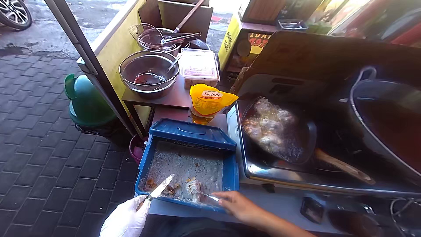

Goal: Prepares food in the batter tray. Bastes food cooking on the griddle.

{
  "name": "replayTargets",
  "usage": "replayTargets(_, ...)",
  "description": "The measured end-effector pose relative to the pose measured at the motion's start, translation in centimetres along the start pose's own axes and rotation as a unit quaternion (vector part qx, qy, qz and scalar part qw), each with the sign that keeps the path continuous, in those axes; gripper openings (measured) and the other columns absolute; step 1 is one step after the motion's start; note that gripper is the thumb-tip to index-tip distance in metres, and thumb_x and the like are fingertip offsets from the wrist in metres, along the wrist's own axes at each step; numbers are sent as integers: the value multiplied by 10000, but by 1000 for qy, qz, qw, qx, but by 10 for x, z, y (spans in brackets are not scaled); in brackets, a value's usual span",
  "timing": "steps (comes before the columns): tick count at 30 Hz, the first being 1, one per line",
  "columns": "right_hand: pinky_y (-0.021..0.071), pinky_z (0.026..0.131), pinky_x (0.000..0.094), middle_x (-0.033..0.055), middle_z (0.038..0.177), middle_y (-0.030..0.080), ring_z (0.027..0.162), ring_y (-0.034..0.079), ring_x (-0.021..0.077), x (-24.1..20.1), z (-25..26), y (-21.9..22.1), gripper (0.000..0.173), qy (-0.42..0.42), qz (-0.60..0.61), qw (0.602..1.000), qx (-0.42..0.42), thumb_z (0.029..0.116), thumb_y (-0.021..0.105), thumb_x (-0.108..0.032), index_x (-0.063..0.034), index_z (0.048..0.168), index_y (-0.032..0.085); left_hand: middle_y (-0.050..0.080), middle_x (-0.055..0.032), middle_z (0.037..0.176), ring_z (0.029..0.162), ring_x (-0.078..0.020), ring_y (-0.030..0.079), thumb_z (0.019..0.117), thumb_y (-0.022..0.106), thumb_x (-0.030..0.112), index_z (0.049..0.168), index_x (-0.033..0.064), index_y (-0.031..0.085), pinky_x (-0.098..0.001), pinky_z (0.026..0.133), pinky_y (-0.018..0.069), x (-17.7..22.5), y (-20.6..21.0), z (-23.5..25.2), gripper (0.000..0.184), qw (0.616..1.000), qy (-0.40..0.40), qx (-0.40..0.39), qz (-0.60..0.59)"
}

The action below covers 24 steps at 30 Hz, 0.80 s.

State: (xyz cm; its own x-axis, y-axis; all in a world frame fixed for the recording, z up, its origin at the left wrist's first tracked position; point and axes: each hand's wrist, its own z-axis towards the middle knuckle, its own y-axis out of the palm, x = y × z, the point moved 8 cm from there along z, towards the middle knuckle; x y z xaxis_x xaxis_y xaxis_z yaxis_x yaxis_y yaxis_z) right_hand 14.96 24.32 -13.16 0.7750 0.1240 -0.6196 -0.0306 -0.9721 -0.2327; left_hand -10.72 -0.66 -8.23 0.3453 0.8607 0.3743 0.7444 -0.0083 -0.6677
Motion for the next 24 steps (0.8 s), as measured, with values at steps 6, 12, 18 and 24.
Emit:
replayTargets(6,539,868,621,156,1044,737,1020,705,383,10,-23,4,461,25,-338,940,32,1100,331,-358,-371,1541,464,751,4,1100,1019,-191,703,1017,487,504,1289,323,711,-532,897,543,5,3,7,396,1000,10,-7,2)
replayTargets(12,559,723,602,144,862,724,823,721,369,22,-45,-5,471,-65,-336,936,80,1082,348,-320,-346,1532,487,752,-32,1130,1056,-198,705,1031,491,433,1320,265,703,-522,938,544,11,5,10,396,999,51,-12,-12)
replayTargets(18,413,516,257,-12,736,602,535,458,67,55,-57,-17,354,-50,116,991,40,1067,509,-222,-200,1379,674,748,-79,1069,993,-239,706,1071,442,397,1308,185,697,-523,912,538,21,10,10,408,995,92,-24,-6)
replayTargets(24,376,491,190,8,1045,724,542,426,7,11,-75,-25,365,-172,201,964,14,1070,520,-176,-173,1410,652,728,-8,871,792,-187,686,1079,392,397,1266,184,699,-484,780,556,27,12,17,417,994,102,-29,-24)
